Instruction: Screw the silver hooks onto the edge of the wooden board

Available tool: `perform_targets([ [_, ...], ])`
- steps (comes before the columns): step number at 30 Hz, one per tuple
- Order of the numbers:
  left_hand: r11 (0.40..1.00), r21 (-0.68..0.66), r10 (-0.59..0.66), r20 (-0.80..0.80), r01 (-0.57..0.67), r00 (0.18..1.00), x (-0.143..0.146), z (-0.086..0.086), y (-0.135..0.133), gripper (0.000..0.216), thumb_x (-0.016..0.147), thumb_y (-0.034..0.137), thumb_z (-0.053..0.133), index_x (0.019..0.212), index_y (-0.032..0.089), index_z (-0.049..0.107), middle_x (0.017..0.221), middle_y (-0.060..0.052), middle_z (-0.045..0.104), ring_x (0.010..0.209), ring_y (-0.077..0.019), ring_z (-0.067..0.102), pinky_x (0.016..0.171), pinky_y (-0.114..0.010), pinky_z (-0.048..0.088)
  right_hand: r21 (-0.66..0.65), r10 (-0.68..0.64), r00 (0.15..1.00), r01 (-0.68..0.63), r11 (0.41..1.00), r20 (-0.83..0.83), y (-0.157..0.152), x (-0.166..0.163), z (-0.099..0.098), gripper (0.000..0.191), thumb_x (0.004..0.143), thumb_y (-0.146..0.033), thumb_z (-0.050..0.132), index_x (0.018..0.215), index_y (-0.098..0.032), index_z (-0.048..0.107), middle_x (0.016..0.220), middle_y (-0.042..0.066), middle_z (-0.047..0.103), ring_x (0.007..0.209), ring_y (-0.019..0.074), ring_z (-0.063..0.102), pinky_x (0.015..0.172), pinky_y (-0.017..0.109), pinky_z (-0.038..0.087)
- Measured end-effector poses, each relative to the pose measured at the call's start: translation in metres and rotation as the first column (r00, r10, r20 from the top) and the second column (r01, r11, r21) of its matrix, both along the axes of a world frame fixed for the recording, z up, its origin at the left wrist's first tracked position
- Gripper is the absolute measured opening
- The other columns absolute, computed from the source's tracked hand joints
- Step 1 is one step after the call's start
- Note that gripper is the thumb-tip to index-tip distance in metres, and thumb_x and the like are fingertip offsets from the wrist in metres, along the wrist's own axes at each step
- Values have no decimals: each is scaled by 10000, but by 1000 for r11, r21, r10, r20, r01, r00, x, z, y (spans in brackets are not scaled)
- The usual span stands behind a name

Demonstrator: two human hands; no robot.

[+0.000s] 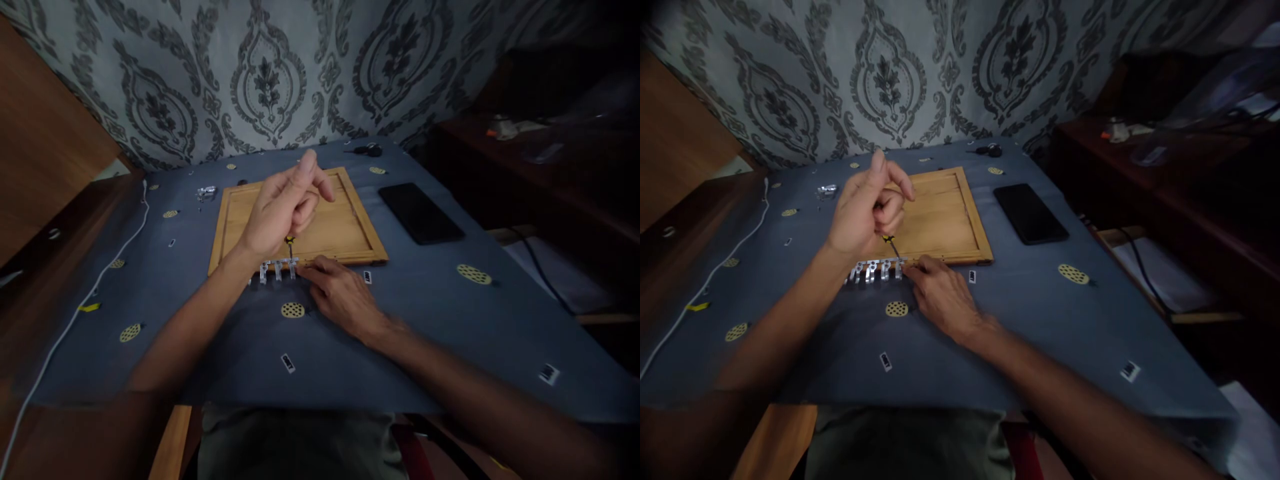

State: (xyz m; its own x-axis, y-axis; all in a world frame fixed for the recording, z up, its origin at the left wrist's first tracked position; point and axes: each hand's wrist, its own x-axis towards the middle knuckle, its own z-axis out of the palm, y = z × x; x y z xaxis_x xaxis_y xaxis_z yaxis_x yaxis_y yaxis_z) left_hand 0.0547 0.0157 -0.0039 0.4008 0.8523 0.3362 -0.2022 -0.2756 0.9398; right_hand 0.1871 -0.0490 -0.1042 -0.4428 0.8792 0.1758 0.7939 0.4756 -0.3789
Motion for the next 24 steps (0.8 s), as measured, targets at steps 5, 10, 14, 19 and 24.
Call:
perform_targets([
  [5, 985, 52, 162, 30, -163, 986, -3, -4, 1, 395, 994, 454, 525, 721, 178, 598, 490, 71, 318, 384, -49, 281, 385, -191, 254, 17, 12, 1000, -12, 1000, -7, 0, 1, -1, 497, 847, -25, 497, 1252, -221, 709, 1028, 82, 668, 882, 194, 624, 729, 286, 470],
  [10, 961, 57, 267, 52, -270, 962, 6, -5, -7, 362, 971, 466, 564, 749, 182, 595, 535, 64, 330, 419, -41, 324, 397, -170, 272, 18, 22, 1000, -22, 1000, -16, 0, 1, -1, 471, 850, -25, 496, 1227, -203, 716, 1061, 91, 677, 911, 203, 637, 742, 298, 489],
  [14, 984, 23, 175, 87, -177, 981, 4, -2, -4, 481, 954, 591, 516, 724, 172, 577, 465, 90, 247, 366, -39, 183, 347, -187, 165, 29, 15, 1000, -15, 999, -11, 0, 1, -1, 462, 845, -35, 505, 1212, -211, 723, 1041, 81, 678, 894, 193, 633, 730, 282, 485],
  [19, 998, -45, 38, 46, -36, 998, -6, -1, 7, 593, 966, 668, 395, 699, 172, 580, 428, 102, 180, 335, -37, 109, 343, -192, 120, 42, 0, 1000, 0, 999, 4, 0, 1, -3, 481, 846, -39, 505, 1236, -222, 718, 1014, 76, 674, 869, 189, 625, 723, 276, 479],
  [24, 965, 33, 256, 93, -260, 962, -2, -4, 3, 511, 964, 580, 499, 686, 161, 589, 458, 71, 310, 373, -40, 264, 371, -184, 240, 76, 16, 1000, -14, 997, -16, 0, 2, -5, 499, 837, -29, 504, 1248, -220, 712, 1004, 77, 675, 852, 188, 619, 700, 274, 471],
])
